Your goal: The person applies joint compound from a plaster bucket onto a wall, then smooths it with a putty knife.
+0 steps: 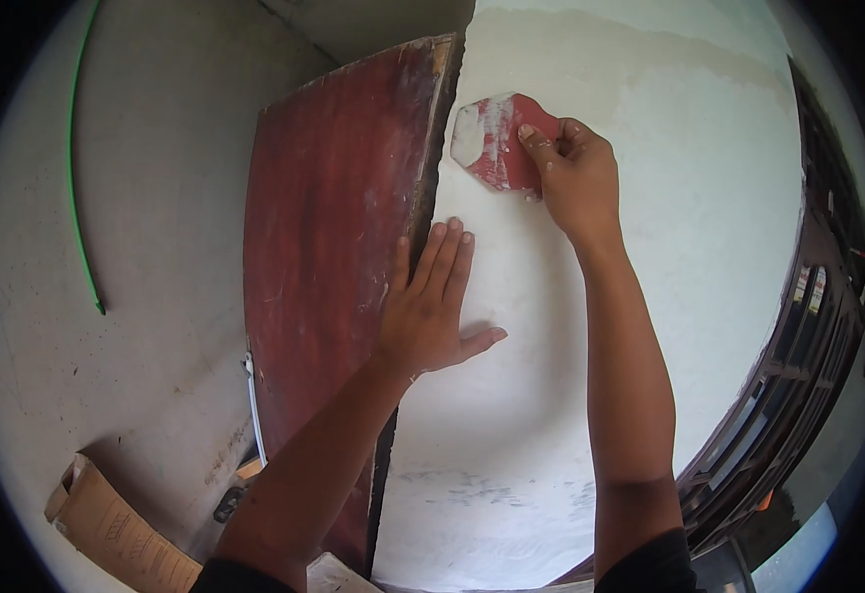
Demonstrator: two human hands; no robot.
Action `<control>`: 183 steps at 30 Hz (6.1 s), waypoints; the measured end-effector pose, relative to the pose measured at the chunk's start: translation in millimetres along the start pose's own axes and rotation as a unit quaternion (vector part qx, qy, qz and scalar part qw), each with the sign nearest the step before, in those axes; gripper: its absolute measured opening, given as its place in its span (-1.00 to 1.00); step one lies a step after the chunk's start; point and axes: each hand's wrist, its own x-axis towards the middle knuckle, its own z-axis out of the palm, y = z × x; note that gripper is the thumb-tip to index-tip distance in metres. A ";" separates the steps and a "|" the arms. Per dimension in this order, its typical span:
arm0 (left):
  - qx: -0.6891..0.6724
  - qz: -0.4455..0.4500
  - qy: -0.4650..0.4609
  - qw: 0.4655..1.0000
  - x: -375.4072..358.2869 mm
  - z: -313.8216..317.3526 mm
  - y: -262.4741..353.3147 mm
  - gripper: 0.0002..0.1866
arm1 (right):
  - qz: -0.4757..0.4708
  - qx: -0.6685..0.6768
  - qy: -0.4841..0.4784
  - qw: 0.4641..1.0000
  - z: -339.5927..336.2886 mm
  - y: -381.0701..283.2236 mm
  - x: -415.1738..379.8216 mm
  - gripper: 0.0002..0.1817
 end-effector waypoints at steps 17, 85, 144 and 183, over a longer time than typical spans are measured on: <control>0.022 0.005 -0.028 0.999 0.4 -0.3 -0.7 0.19 | 0.056 0.017 0.068 0.996 -57.9 14.7 -22.2 -0.73; 0.022 0.003 -0.028 0.999 0.4 -0.4 -0.6 0.16 | 0.066 0.080 0.050 0.993 -30.8 4.0 -20.2 -0.73; 0.022 0.006 -0.023 0.999 -1.5 0.3 -0.9 0.17 | 0.064 0.002 0.090 0.994 -51.2 5.7 -20.8 -0.74; 0.021 0.007 -0.019 1.000 -1.8 0.9 -1.1 0.19 | -0.435 -0.431 0.082 0.786 -38.0 22.4 -30.9 -0.41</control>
